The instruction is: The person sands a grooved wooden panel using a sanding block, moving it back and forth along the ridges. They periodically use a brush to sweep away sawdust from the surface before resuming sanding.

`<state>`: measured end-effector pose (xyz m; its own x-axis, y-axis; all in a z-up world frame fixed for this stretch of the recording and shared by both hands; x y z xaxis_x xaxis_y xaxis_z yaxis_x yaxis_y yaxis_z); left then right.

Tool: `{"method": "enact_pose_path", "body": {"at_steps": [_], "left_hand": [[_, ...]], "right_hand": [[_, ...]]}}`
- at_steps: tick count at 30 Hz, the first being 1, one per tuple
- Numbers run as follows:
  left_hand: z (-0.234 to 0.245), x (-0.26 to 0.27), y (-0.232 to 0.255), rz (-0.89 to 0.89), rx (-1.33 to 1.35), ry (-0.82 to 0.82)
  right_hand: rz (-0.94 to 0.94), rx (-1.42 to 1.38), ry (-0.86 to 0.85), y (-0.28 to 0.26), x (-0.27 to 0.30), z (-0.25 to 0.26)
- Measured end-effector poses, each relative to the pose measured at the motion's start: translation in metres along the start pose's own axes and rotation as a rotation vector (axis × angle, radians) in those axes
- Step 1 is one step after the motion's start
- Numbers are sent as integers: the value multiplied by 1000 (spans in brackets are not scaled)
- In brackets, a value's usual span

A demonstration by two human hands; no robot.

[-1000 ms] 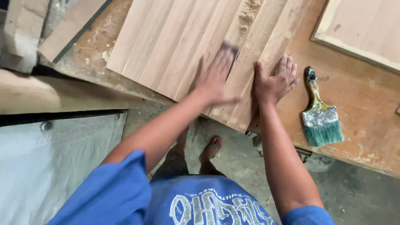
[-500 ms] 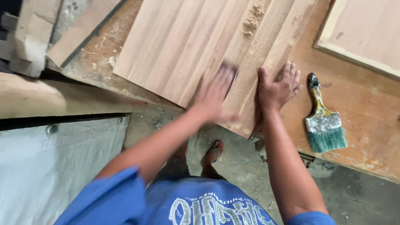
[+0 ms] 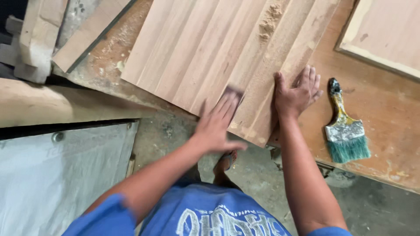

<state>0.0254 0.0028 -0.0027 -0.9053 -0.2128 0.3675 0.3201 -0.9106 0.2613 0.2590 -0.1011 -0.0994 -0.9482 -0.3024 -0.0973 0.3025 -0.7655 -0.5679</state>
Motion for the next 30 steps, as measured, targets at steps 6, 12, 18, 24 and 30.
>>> {"method": "enact_pose_path", "body": {"at_steps": [6, 12, 18, 24, 30], "left_hand": [[27, -92, -16, 43, -23, 22], [22, -98, -17, 32, 6, 80], [-23, 10, -4, 26, -47, -11], [12, -184, -29, 67, 16, 97], [-13, 20, -6, 33, 48, -253]], "right_hand": [[12, -13, 31, -8, -4, -2], [11, -2, 17, -2, -5, -5], [-41, -2, -33, -10, 2, 0], [19, -4, 7, -2, -6, -3], [-51, -28, -29, -4, -8, -5]]}}
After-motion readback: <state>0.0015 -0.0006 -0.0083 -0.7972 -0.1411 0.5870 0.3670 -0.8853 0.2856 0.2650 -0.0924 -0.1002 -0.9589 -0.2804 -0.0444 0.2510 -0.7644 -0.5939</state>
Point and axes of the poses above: each hand's wrist, its own x-axis away from the middle knuckle, its own z-axis out of the back of the hand, y = z × x, the point moved 4 cm from there along -x, towards the middle knuckle, and after that the axes turned 3 degrees about -y, right-handed, at the moved point
